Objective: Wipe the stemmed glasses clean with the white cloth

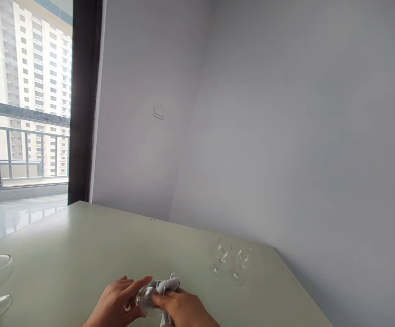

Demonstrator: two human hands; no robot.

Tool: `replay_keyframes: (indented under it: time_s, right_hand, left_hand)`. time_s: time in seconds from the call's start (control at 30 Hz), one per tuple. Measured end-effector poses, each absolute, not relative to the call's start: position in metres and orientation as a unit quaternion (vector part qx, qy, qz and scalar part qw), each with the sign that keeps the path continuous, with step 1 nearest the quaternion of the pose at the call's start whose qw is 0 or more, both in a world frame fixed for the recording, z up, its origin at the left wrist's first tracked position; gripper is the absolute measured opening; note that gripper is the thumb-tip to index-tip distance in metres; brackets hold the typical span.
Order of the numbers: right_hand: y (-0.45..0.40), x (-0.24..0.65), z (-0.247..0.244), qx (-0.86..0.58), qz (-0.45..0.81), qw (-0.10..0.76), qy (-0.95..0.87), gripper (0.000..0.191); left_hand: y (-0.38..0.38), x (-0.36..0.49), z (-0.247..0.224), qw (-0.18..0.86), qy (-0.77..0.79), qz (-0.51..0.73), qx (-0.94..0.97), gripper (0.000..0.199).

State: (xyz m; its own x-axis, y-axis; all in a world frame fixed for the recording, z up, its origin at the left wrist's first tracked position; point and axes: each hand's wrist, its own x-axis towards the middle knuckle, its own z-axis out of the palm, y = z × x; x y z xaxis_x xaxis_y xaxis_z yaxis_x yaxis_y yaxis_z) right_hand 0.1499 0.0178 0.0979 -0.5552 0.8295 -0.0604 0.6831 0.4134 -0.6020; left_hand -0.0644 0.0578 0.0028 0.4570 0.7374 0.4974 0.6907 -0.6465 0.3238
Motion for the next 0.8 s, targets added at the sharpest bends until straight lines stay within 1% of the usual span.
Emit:
replay_keyframes:
  time_s: [0.1,0.2,0.27,0.33,0.43,0.5,0.53,0.6,0.63,0.7,0.77,0.8]
  right_hand:
    - [0.014,0.146,0.1,-0.468,0.373,0.121,-0.792,0.061]
    - [0.011,0.139,0.107,-0.425,0.431,0.147,-0.782,0.059]
    - [0.011,0.134,0.108,-0.422,0.435,0.185,-0.773,0.054]
    - [0.011,0.133,0.105,-0.458,0.413,0.22,-0.756,0.045]
    - [0.015,0.14,0.099,-0.519,0.412,0.257,-0.703,0.032]
    - [0.019,0.15,0.097,-0.516,0.443,0.301,-0.669,0.024]
    - [0.022,0.156,0.098,-0.504,0.456,0.331,-0.654,0.02]
    - [0.027,0.167,0.102,-0.489,0.444,0.406,-0.632,0.014]
    - [0.029,0.17,0.104,-0.493,0.418,0.44,-0.624,0.012]
    - [0.03,0.171,0.105,-0.5,0.334,0.498,-0.625,0.012]
    - [0.026,0.161,0.099,-0.483,0.236,0.533,-0.653,0.016]
    - [0.023,0.153,0.093,-0.467,0.192,0.533,-0.679,0.019]
  left_hand:
    - [0.057,-0.067,0.008,-0.006,0.391,0.313,0.866,0.04]
    - [0.057,-0.07,0.012,-0.061,0.368,0.307,0.875,0.039]
    - [0.059,-0.072,0.014,-0.082,0.359,0.308,0.877,0.039]
    - [0.06,-0.075,0.014,-0.093,0.355,0.314,0.875,0.039]
    - [0.063,-0.079,0.016,-0.066,0.368,0.333,0.866,0.038]
    - [0.064,-0.08,0.017,0.012,0.417,0.366,0.832,0.038]
    - [0.065,-0.078,0.017,0.077,0.454,0.393,0.796,0.04]
    - [0.066,-0.072,0.019,0.254,0.509,0.456,0.685,0.048]
    - [0.066,-0.068,0.02,0.349,0.512,0.483,0.619,0.054]
    - [0.064,-0.057,0.022,0.518,0.467,0.513,0.5,0.066]
    - [0.059,-0.046,0.021,0.626,0.401,0.52,0.42,0.067]
    - [0.055,-0.041,0.019,0.657,0.377,0.518,0.397,0.063]
